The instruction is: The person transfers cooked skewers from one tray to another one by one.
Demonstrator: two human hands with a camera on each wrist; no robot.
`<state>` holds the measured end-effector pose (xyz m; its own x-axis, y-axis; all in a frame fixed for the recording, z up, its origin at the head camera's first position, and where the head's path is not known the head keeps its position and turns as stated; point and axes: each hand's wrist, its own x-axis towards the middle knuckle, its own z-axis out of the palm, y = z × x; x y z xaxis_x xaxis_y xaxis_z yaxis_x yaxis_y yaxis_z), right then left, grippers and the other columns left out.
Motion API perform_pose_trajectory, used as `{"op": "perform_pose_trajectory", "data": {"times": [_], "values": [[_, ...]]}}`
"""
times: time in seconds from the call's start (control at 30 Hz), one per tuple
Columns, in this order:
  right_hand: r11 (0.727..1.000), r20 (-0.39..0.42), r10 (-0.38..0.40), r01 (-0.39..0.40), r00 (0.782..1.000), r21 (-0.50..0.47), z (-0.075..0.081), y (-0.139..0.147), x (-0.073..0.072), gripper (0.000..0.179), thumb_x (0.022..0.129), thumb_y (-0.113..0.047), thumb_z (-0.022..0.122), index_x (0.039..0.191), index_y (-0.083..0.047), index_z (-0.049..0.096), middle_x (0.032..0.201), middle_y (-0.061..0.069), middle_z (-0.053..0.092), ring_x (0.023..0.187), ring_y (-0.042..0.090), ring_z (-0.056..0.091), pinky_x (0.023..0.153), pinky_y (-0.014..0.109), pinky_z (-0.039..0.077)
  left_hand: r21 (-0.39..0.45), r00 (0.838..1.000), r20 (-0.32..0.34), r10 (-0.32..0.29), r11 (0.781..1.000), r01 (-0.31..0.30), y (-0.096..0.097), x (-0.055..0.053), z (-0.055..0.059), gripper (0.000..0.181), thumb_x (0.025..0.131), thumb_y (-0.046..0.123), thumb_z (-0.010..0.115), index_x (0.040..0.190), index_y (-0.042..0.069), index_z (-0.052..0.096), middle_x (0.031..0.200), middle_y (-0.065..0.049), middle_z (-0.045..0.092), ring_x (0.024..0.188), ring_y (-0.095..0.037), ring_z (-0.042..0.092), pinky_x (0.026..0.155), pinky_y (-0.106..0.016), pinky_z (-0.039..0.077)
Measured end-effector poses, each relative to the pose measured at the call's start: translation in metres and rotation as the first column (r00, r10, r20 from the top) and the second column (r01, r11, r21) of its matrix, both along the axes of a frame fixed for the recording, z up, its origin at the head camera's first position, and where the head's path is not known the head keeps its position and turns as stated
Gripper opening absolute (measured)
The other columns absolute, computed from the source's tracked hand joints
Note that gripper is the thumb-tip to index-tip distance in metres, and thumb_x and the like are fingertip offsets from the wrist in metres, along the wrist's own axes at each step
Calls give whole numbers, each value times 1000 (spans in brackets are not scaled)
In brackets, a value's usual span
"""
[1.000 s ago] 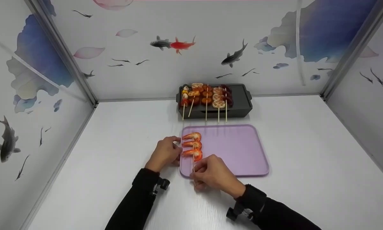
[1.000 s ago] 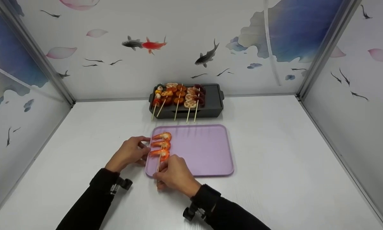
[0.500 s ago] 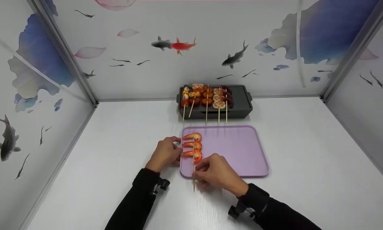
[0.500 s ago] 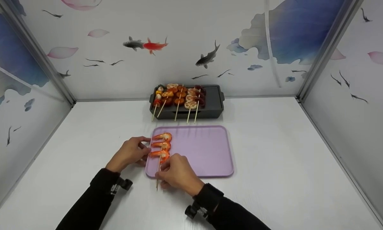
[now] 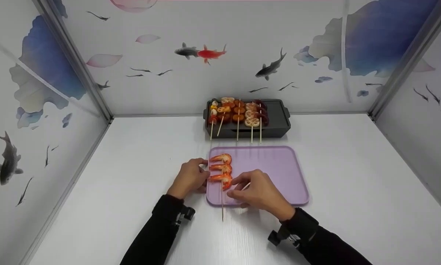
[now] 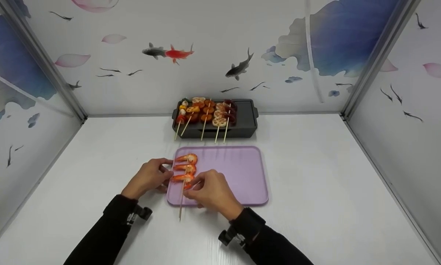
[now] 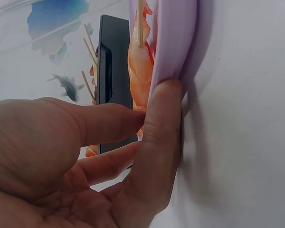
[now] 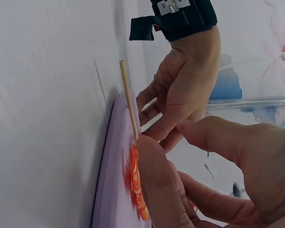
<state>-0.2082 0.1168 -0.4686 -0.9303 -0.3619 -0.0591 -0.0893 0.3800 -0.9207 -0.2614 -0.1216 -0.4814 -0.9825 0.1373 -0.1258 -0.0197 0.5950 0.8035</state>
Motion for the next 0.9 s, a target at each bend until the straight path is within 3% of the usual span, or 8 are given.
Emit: {"op": "perform_pose_trajectory", "data": {"times": [0.1,0.3,0.67,0.9], "values": [[1000,-3,-24,24,1000,-4,3,4,-3,40,79,-28,89,107,-3,75,87,11,71,72,32,74,56,39,61,23,999,37,16,1000,-17,1,-1,1,44,95,8,63,138,0,57,86,-12,70,60,-24,71,53,-37,61],[998,17,-41,42,999,-43,7,9,-5,46,78,-27,90,112,1,73,91,15,70,81,37,73,58,40,62,17,999,49,10,1000,-11,1,0,3,44,96,8,63,139,0,56,89,-14,70,62,-25,71,54,-38,61],[996,-19,-88,88,996,-30,17,20,-14,45,76,-30,92,112,-11,74,101,13,68,82,24,72,62,41,63,-119,999,50,5,993,1,3,-7,15,44,93,8,64,136,1,58,84,-8,68,68,-24,71,53,-33,58],[993,-47,-115,113,992,-39,19,34,-19,47,76,-31,91,116,-14,73,106,14,68,91,27,72,67,37,63,-154,999,43,-12,988,19,5,-6,13,46,91,6,64,136,0,58,82,-6,68,67,-20,70,56,-31,58]]}}
